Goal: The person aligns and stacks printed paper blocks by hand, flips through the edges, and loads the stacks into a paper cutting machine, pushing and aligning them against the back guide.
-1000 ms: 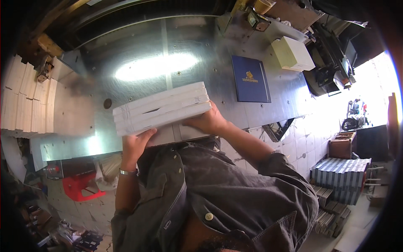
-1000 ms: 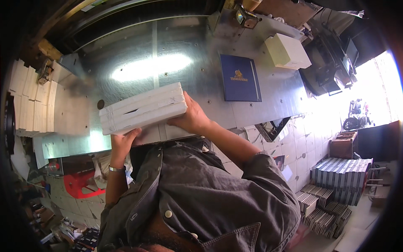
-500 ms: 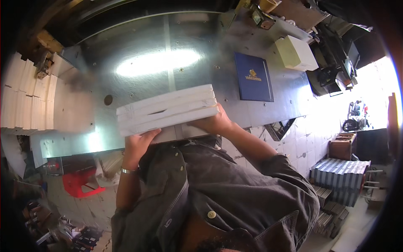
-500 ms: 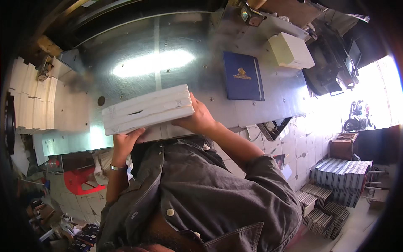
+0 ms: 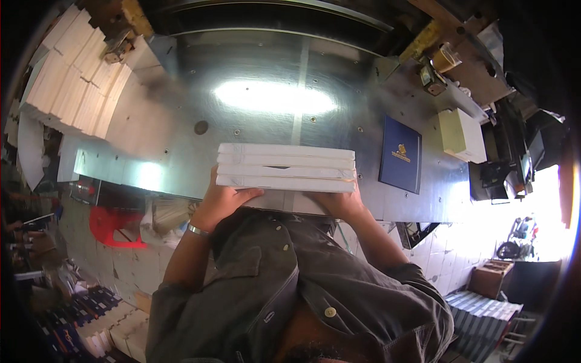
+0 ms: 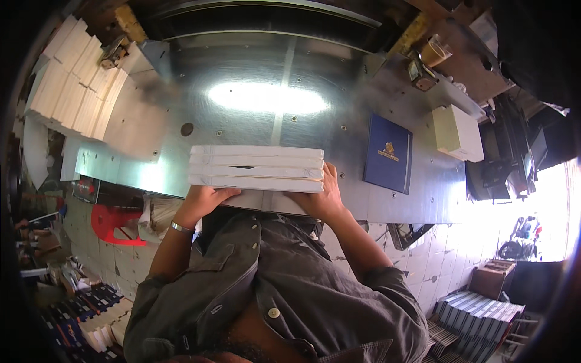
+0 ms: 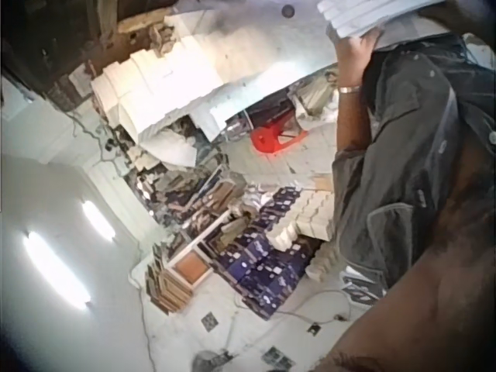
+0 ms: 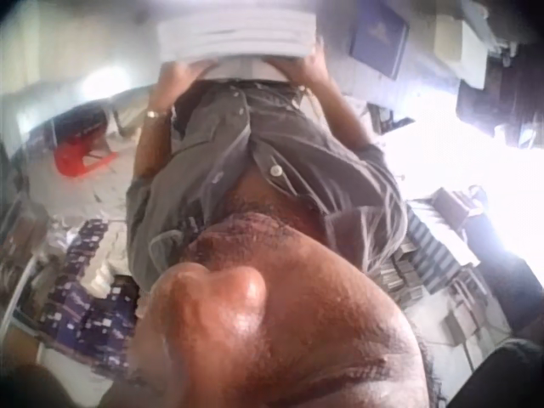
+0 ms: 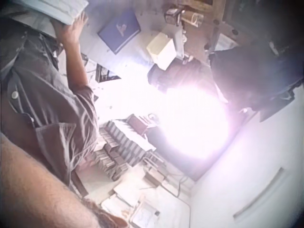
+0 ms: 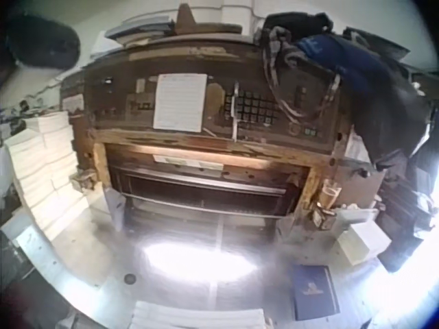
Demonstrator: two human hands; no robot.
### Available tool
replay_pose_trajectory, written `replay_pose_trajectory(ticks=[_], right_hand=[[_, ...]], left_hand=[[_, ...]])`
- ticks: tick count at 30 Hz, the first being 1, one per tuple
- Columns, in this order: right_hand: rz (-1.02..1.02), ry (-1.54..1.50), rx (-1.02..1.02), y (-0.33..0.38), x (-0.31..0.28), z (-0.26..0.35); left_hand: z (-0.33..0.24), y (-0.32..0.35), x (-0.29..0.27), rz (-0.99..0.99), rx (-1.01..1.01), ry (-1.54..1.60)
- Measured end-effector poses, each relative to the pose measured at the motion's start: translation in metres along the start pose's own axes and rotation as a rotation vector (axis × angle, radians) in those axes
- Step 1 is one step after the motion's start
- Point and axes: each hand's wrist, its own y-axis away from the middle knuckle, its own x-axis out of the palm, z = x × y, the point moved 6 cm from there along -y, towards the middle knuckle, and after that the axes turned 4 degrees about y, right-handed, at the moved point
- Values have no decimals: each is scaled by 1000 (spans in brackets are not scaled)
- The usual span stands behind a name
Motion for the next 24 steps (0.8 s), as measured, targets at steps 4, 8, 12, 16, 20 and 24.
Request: replay_pose_trajectory(ticks=[4,8,12,16,20,24], right_hand=[[55,2,-85,3,-7,-4],[46,2,-164,6,-19,-2],[56,38,-177,14,-6,-15],[120,-182,13,13,-10,-19],[67,-286,179,15,-11,-14],[-31,-538,336,-5,11,-5]], left_hand=[[-4,-2,-4,-38,141,-160],[-8,-3,-5,-77,146,-92],[-10,-2,-5,-90,195,-120],[-9,-2,-8,-116,189,-73],[4,2,-17,-156,166,20],[31,-5,-48,-243,-177,315]])
